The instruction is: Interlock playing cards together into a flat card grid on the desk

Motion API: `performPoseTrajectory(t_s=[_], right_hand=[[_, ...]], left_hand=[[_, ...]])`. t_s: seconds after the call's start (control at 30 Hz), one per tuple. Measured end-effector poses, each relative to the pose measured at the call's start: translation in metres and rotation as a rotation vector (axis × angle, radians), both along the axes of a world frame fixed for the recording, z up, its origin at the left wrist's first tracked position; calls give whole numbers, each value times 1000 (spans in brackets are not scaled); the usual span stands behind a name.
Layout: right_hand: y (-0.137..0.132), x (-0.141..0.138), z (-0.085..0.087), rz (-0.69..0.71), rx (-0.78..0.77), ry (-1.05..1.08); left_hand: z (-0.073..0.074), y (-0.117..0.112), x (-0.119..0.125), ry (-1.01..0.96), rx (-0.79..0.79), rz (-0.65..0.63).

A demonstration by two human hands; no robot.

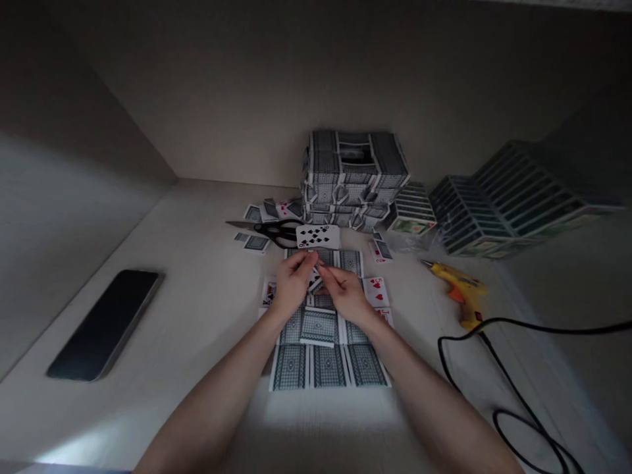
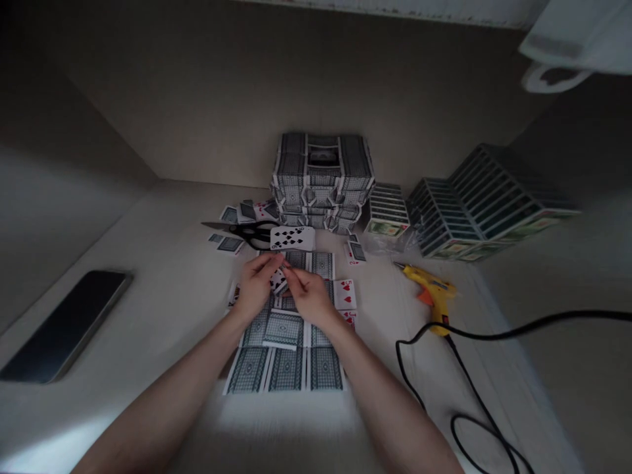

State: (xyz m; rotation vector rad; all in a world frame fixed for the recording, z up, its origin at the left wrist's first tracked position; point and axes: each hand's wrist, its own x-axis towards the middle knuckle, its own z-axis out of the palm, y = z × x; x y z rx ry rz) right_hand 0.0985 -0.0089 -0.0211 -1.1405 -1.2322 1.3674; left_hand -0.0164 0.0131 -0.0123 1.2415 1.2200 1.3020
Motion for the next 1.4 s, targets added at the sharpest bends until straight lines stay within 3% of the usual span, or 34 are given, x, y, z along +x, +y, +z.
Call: performPoseTrajectory(t_s=[0.27,0.5,0.63,1.07,1.23,1.4], right_hand=[[1,4,-8,-16,87,-134],[4,5,-4,36,-213,359],[6,7,-2,58,-259,440],[2,3,-2,-115,-123,79],[2,3,0,-74,-125,128],[2,5,4,-80,-78,40]], left_hand=[[2,0,2,-50,-40,21],[-2,1,3,-31,17,6],[-5,0,2,56,81,-1],[-5,-5,1,404,370,45],[-6,-4,2,339,298,57],[-6,-4,3,325,240,54]])
